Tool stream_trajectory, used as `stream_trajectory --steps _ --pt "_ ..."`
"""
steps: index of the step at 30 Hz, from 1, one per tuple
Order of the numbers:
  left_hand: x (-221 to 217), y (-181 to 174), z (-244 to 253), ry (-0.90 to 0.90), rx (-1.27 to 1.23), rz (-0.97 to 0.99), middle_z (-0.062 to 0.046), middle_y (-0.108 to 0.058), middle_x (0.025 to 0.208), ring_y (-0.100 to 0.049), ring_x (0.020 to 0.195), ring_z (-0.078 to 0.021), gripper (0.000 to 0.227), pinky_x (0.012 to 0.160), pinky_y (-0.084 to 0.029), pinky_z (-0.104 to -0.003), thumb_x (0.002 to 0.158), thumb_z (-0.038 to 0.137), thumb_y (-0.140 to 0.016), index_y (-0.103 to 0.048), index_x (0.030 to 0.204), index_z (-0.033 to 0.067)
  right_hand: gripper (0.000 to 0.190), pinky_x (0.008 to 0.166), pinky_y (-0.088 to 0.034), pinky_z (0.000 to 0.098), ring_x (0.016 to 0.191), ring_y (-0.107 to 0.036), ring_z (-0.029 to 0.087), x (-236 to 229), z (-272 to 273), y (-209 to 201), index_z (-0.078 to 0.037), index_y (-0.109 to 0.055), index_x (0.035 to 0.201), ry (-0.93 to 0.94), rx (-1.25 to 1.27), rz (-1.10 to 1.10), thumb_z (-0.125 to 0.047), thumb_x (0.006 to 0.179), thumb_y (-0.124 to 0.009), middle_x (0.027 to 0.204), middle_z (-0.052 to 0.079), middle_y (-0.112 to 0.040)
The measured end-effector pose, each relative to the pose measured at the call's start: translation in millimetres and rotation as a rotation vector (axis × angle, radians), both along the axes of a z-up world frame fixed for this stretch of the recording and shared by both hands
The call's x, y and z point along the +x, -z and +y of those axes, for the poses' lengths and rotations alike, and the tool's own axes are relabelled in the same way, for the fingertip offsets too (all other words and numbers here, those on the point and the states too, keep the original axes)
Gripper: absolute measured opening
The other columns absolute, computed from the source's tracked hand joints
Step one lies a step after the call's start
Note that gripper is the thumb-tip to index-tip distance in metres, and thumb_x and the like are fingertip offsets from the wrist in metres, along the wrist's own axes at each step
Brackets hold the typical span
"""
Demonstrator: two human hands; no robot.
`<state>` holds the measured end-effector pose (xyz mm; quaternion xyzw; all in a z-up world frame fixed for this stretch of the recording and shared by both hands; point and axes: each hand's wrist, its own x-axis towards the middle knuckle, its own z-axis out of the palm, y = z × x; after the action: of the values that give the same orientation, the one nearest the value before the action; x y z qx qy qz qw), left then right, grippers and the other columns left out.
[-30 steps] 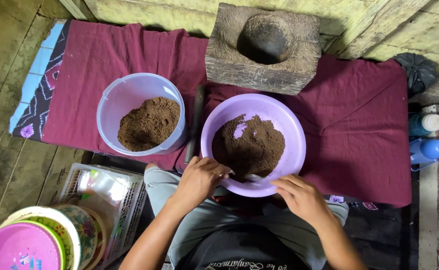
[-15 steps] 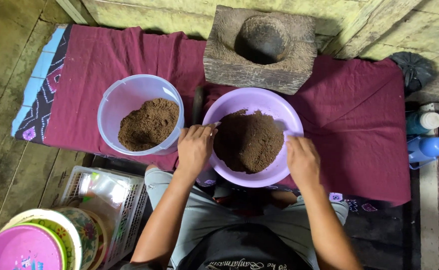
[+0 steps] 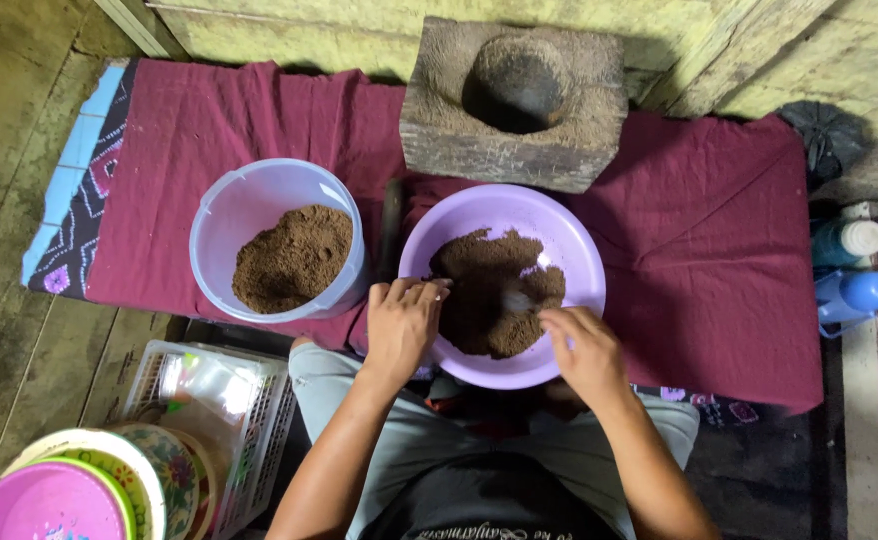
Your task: Transferring and mixing brown powder between a bowl and a stone mortar using a spoon.
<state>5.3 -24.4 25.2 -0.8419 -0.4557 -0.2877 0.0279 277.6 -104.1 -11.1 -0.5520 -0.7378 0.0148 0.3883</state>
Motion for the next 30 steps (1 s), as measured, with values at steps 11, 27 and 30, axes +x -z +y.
stream_trajectory --steps 11,27,30 --pt "16 29 26 -0.084 0.002 0.036 0.008 -0.063 0.063 -0.065 0.078 -0.0156 0.014 0.075 -0.039 -0.034 0.103 0.031 -0.057 -0.067 0.097 0.0241 0.017 0.079 -0.059 0.0393 0.088 -0.073 0.029 -18 57 -7 -0.010 -0.077 0.107 -0.083 -0.129 0.106 -0.010 0.099 -0.062 0.093 0.011 -0.075" --pt "-4 12 -4 -0.052 -0.103 -0.058 0.005 -0.074 0.078 -0.069 0.089 -0.0143 0.012 0.083 -0.041 -0.032 0.103 0.029 -0.061 -0.069 0.109 0.0239 0.027 0.082 -0.061 0.0351 0.088 -0.071 0.023 -8 46 11 -0.011 -0.075 0.117 -0.301 -0.124 0.056 -0.005 0.097 -0.058 0.092 0.008 -0.071" --pt "9 9 16 -0.142 -0.036 -0.022 0.008 -0.070 0.070 -0.068 0.079 -0.0139 0.010 0.076 -0.041 -0.032 0.102 0.032 -0.061 -0.068 0.098 0.0271 0.019 0.083 -0.059 0.0375 0.093 -0.072 0.026 12 78 4 -0.010 -0.077 0.113 -0.086 -0.010 0.003 -0.011 0.101 -0.062 0.097 0.008 -0.072"
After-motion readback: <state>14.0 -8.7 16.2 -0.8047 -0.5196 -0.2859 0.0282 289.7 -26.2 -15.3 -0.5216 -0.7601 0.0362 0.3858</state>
